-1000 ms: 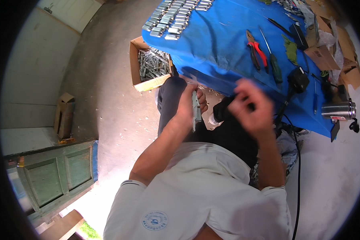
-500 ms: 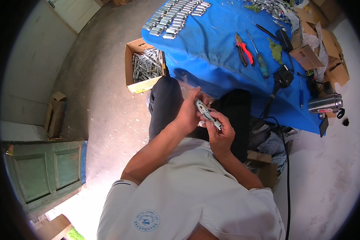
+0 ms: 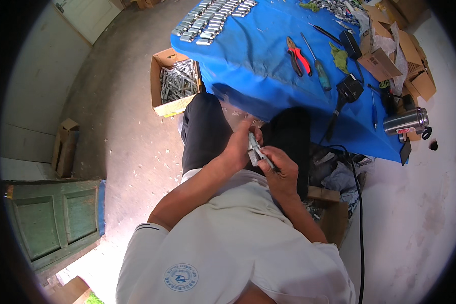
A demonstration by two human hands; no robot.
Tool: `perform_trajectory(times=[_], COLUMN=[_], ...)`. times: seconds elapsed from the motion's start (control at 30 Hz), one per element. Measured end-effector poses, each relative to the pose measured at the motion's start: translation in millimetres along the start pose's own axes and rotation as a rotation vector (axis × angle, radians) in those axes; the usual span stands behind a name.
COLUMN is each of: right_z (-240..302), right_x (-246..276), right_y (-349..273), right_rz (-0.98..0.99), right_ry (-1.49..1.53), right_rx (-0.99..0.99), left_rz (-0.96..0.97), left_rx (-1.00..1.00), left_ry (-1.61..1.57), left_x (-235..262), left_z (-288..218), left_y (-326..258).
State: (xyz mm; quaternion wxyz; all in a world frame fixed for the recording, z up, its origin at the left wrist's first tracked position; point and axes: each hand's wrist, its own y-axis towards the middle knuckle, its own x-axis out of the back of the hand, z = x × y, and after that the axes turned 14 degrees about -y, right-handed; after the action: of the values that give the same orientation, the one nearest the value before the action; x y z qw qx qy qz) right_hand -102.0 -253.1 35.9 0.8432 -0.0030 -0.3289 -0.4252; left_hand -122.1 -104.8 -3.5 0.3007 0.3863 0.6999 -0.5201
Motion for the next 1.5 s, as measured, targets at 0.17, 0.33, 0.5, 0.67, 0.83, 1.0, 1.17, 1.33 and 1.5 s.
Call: perform_trajectory(times=[0.17, 0.33, 0.5, 0.67, 0.83, 1.0, 1.17, 1.33, 1.5], right_z=[-10.9, -12.4, -15.9, -8.8, -13.1, -8.1, -11.6, -17.6, -28.6], right_x=[2.3, 10.2, 24.1, 35.2, 54.8, 49.4, 36.3, 36.4, 53.4], right_y=[-0.8, 4.9, 9.3, 6.2, 3.9, 7.5, 9.9, 11.4, 17.0], right_rz=[-0.199, -0.267, -0.194, -0.089, 0.149, 0.184, 0.228, 0.252, 0.391], right_ry=[-0.091, 0.013, -0.094, 0.403, 0.503, 0.433, 0.415, 0.499, 0.585], right_rx=[0.099, -0.028, 0.043, -0.279, -0.469, -0.617, -0.513, -0.479, -0.437], left_rz=[-0.062, 0.228, 0.269, 0.268, 0.197, 0.215, 0.287, 0.326, 0.376], left_rx=[0.155, 0.279, 0.273, 0.199, 0.12, 0.081, 0.19, 0.231, 0.282], left_ry=[0.079, 0.094, 0.139, 0.242, 0.399, 0.503, 0.363, 0.289, 0.177], left_x=[-6.2, -0.9, 3.6, 3.2, 5.6, 3.3, 5.8, 5.3, 4.4], left_z=[9.4, 0.4, 0.2, -2.6, 0.9, 8.1, 1.9, 2.2, 4.0], left_y=[-8.4, -19.7, -26.0, -35.0, -38.6, -36.5, -39.3, -41.0, -42.6])
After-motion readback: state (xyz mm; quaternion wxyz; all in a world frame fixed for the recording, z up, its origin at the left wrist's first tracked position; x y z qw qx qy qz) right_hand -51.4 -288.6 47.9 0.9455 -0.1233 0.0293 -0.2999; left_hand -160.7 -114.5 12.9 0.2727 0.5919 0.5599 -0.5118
